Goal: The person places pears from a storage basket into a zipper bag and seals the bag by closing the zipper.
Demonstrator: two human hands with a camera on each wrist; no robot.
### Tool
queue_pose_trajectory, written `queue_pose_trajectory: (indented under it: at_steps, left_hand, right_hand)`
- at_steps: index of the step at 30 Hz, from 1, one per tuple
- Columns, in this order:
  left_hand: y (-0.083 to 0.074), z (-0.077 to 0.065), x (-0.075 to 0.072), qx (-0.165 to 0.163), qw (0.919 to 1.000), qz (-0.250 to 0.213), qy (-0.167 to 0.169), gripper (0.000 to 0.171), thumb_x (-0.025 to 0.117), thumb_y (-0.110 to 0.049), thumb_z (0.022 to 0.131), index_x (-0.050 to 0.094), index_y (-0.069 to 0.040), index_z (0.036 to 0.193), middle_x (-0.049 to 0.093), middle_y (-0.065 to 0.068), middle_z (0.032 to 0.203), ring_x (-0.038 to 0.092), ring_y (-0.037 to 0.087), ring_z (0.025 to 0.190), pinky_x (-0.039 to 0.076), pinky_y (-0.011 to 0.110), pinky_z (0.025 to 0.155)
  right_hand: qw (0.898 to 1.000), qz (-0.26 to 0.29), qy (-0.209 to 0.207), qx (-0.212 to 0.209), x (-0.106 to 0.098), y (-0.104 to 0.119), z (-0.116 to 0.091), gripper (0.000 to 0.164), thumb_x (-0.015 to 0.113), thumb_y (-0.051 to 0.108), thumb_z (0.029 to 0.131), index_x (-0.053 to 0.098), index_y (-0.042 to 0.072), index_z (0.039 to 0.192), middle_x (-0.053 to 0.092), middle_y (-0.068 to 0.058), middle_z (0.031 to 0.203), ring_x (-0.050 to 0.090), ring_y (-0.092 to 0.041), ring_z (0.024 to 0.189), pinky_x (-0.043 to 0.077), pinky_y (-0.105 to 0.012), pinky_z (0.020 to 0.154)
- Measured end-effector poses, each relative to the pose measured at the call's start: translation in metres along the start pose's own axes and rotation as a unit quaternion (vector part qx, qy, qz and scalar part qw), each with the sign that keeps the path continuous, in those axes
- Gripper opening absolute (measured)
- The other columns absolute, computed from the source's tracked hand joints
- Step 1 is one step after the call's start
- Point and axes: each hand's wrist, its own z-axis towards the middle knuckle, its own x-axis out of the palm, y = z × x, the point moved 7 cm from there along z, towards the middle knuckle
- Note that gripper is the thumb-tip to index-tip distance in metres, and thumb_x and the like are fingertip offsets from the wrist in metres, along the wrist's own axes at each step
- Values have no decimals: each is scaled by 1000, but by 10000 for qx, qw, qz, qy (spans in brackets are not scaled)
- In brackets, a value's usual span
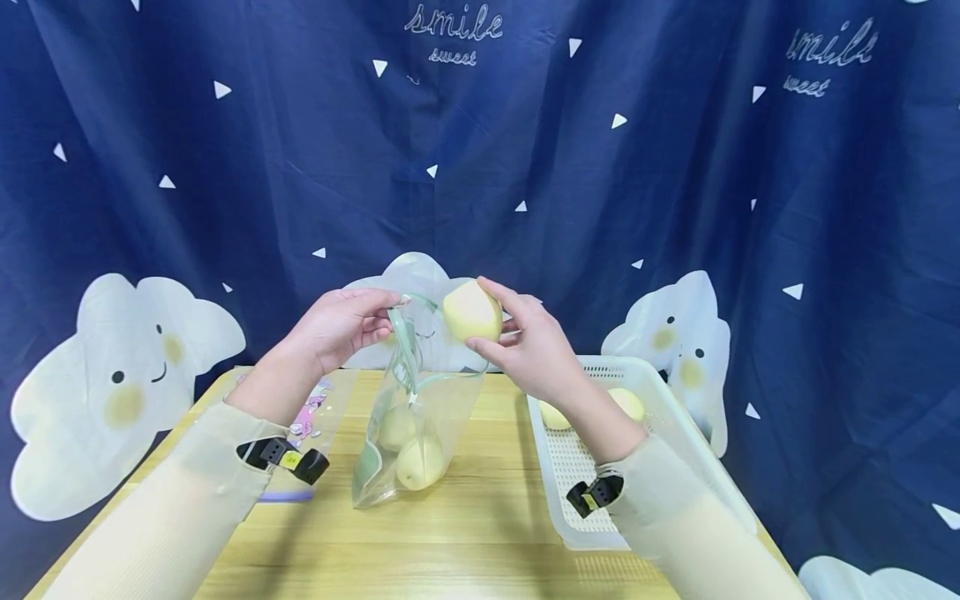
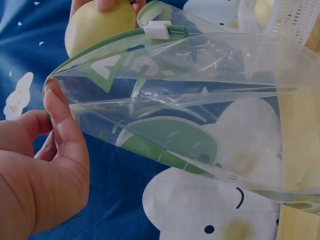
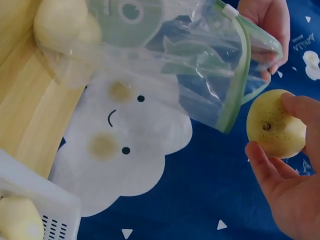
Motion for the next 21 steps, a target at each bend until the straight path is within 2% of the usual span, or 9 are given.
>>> queue_pose_trajectory:
  at_steps: [9, 15, 18, 21]
  left_hand:
    - [-1, 0, 2, 6, 10000, -27, 20, 20, 65, -8, 107, 79, -12, 93, 70, -2, 70, 66, 5, 61, 61, 14, 64]
    - [-1, 0, 3, 40, 10000, -78, 27, 24, 65, -7, 107, 80, -14, 89, 70, -2, 70, 67, 5, 61, 61, 14, 65]
    - [-2, -1, 4, 72, 9999, -110, 15, 25, 65, -6, 107, 79, -14, 88, 71, -2, 70, 67, 6, 61, 61, 14, 65]
    - [-3, -1, 5, 101, 9999, -124, -1, 25, 65, -5, 107, 79, -14, 88, 70, -2, 69, 68, 6, 61, 61, 14, 65]
  right_hand:
    - [9960, -654, 315, -521, 17, 7, -1, 74, 92, 21, 91, 60, 22, 157, 69, -10, 136, 70, -25, 102, 61, -31, 77]
    - [9907, -1098, 649, -467, 27, 5, -2, 69, 93, 25, 90, 64, 20, 153, 73, -7, 123, 63, -23, 98, 54, -35, 77]
    - [9902, -1128, 688, -453, 29, 3, -3, 59, 90, 25, 93, 69, 17, 147, 76, -6, 122, 64, -22, 93, 54, -34, 76]
    - [9919, -1022, 526, -533, 26, 3, -2, 43, 85, 21, 96, 76, 12, 137, 80, -6, 125, 67, -19, 87, 54, -31, 75]
